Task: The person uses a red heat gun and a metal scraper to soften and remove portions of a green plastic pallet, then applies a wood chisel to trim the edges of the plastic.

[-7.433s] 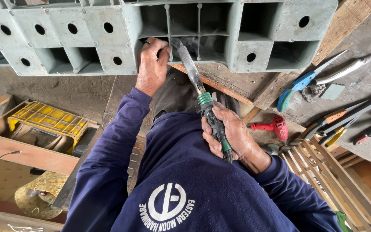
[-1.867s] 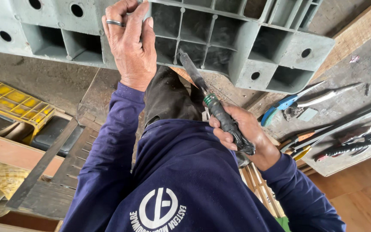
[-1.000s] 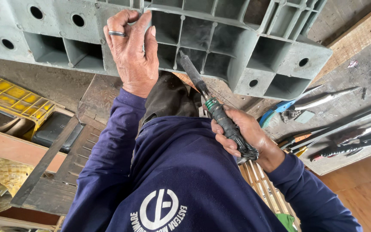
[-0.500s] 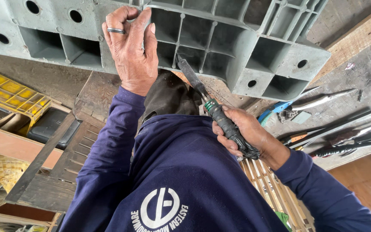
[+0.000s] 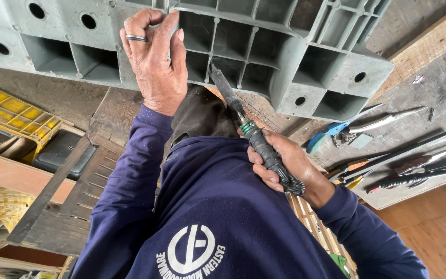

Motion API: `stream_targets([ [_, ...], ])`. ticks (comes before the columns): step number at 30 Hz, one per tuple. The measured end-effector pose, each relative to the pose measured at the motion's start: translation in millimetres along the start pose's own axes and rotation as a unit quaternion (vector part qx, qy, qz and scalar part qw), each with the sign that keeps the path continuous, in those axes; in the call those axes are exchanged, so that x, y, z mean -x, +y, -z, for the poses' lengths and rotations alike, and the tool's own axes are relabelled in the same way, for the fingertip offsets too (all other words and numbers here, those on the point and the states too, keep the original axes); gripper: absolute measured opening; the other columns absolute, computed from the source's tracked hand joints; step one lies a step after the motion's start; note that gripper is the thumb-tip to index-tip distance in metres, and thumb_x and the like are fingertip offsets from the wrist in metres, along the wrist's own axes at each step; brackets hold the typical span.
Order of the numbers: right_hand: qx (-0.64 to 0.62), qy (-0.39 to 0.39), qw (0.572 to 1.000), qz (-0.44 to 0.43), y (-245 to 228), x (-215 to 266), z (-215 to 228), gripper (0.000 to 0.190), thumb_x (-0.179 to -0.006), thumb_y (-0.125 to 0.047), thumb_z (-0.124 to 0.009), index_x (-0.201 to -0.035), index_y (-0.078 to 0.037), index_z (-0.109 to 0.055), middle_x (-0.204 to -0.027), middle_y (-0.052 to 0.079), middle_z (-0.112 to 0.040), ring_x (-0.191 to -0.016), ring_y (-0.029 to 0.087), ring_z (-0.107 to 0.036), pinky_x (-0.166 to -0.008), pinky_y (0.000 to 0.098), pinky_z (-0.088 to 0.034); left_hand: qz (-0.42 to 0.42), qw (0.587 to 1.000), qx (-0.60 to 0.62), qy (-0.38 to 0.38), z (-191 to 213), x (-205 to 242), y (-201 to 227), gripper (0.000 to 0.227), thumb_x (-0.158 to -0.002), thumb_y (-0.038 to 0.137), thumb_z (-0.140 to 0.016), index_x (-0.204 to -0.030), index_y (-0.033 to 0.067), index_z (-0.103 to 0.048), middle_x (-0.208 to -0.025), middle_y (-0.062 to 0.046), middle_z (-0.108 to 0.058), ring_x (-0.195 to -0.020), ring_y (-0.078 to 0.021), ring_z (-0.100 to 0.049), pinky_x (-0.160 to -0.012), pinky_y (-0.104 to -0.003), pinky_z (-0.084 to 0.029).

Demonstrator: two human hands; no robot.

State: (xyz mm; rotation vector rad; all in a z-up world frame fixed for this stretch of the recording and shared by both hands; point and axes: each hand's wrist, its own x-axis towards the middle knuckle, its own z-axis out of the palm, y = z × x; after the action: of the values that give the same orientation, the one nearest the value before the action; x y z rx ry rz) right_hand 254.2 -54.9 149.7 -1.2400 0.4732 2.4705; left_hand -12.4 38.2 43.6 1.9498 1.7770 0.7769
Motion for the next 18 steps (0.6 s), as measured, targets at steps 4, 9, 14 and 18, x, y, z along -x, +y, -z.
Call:
stream_targets([
  [4, -0.012, -0.02, 1.0, 0.008, 1, -1, 2, 0.052, -0.107, -0.028, -0.025, -0.151, -0.001, -0.035, -0.081, 0.01, -0.05, -0.042, 0.01, -0.046, -0.027, 0.0252, -0.041, 0.002, 1.0, 0.005, -0.001, 0, 0, 1, 0.03, -0.108, 0.007, -0.076, -0.136, 0.0126, -0.07, -0.131, -0.002, -0.049, -0.107, -0.0194, -0.047, -0.107, -0.036, -0.04],
  [9, -0.015, -0.018, 1.0, -0.008, -4, 7, 1, 0.054, -0.107, -0.026, -0.027, -0.153, 0.001, -0.035, -0.081, 0.009, -0.047, -0.042, 0.011, -0.046, -0.03, 0.0258, -0.044, -0.002, 1.0, 0.004, -0.006, 0, 1, 0, 0.031, -0.108, 0.007, -0.077, -0.138, 0.0125, -0.069, -0.132, -0.003, -0.049, -0.108, -0.0186, -0.048, -0.108, -0.037, -0.039],
  [14, -0.035, -0.043, 0.998, -0.013, -6, 13, 0, 0.055, -0.107, -0.026, -0.028, -0.154, 0.002, -0.034, -0.08, 0.008, -0.047, -0.04, 0.011, -0.046, -0.029, 0.0251, -0.045, -0.009, 1.0, -0.001, 0.003, -1, 2, -2, 0.031, -0.108, 0.007, -0.076, -0.137, 0.0135, -0.069, -0.132, -0.002, -0.048, -0.11, -0.0197, -0.048, -0.109, -0.037, -0.039],
  [18, -0.045, -0.058, 0.997, -0.006, -4, 16, 5, 0.056, -0.108, -0.027, -0.027, -0.155, 0.003, -0.033, -0.08, 0.008, -0.047, -0.041, 0.011, -0.046, -0.03, 0.0244, -0.045, -0.008, 1.0, -0.007, -0.004, -2, 3, -4, 0.031, -0.108, 0.008, -0.077, -0.138, 0.0127, -0.069, -0.131, -0.001, -0.048, -0.108, -0.0187, -0.047, -0.109, -0.037, -0.038],
])
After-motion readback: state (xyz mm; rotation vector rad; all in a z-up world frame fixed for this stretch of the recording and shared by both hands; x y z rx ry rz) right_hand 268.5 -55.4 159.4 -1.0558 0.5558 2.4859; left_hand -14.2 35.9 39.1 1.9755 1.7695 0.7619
